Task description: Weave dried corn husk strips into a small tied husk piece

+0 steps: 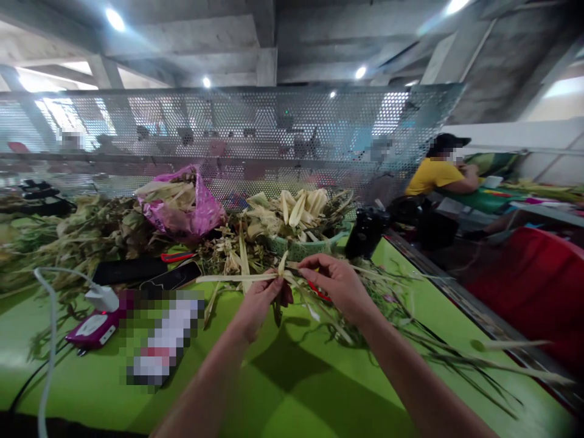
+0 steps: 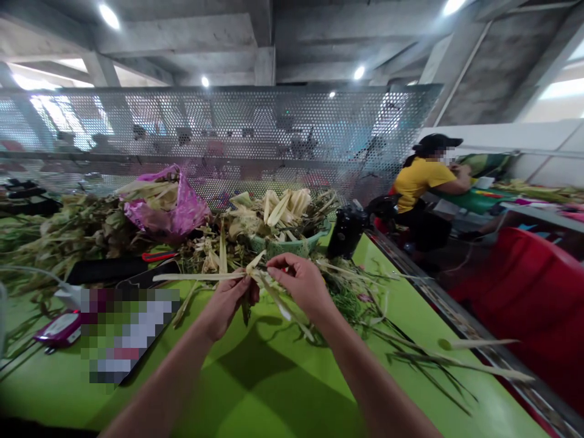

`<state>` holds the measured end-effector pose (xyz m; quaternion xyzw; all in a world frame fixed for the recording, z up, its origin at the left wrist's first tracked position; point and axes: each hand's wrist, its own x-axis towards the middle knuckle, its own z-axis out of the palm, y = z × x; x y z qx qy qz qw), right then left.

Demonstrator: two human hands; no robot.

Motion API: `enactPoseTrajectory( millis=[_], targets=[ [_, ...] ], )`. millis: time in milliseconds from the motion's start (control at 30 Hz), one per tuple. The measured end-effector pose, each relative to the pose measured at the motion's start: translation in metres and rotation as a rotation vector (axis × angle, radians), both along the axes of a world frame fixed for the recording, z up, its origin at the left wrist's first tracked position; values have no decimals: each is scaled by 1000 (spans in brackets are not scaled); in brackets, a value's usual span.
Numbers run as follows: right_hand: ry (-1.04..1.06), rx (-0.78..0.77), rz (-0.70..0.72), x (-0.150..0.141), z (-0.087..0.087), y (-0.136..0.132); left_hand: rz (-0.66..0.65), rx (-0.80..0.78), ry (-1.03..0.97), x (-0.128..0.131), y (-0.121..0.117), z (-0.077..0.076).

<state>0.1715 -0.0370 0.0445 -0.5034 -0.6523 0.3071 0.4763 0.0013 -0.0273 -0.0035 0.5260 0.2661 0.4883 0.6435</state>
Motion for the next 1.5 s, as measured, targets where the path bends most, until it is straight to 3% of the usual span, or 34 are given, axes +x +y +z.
enactPoseTrajectory(
  millis=[100,333,567,733,933,1067,1267,1500],
  targets=[
    [158,-245,145,-1,-5,6,-56,-11,-58,0,-1,0],
    [374,-323,325,-5,-14,7,-62,-101,-146,-2,1,0],
    [351,-219,278,-4,-18,14,-44,-144,-187,-4,0,1],
    [398,-283,334,-14,-24,12,-126,-164,-248,-4,-2,5],
    [434,-230,235,-9,-14,7,-145,-113,-204,1,-2,4],
    [337,-265,252,-9,-11,2,-170,-139,-147,1,-2,0],
    [209,-269,263,-18,-5,-1,-166,-130,-224,-1,0,-5],
    [38,-56,156,-11,-9,4,26,-124,-282,-6,8,3]
  ],
)
